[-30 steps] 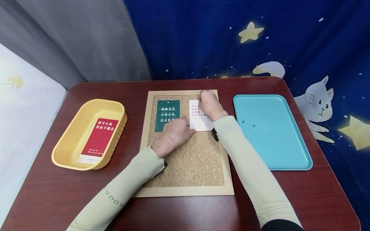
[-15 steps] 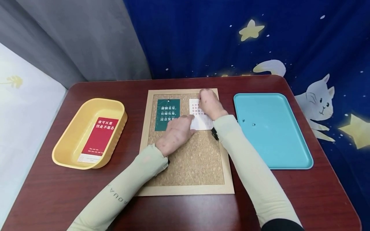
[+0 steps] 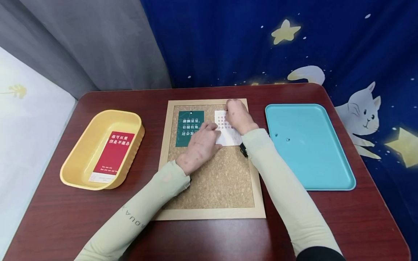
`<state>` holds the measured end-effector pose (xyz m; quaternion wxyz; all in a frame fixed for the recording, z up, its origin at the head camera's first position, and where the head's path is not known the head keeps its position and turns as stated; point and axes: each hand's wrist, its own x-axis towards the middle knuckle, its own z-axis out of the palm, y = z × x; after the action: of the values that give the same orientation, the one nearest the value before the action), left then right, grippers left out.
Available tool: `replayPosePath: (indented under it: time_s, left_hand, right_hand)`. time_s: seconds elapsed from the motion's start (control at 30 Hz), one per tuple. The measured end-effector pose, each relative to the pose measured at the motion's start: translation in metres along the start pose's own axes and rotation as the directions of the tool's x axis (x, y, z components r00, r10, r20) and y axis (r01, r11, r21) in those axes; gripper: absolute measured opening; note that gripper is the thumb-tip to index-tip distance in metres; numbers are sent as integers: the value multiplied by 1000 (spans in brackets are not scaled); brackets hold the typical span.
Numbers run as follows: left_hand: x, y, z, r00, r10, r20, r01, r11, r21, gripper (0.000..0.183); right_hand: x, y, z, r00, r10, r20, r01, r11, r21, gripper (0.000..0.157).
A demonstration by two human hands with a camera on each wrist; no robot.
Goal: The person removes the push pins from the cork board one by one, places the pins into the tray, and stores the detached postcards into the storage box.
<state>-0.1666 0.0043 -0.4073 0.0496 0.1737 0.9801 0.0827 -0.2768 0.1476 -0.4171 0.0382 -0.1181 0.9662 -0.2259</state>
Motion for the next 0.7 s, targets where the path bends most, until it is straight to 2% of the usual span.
replayPosePath:
  time_s: [0.17,0.33,0.7]
  left_hand:
    - [1,0,-1,999,30,24,-30,1000,0,24]
    - [2,-2,-4,999,33,34,-34,999,22,24]
    - [1,-1,0,998,59,35,-60,997,51,28]
  right_hand:
    - [0,1,2,1000,-5,-10,5,1000,-2,25]
    - [3,-1,0,999,-19,-26,19,1000,7,21]
    - [1,1,0,999,28,-19,-27,999,35,17]
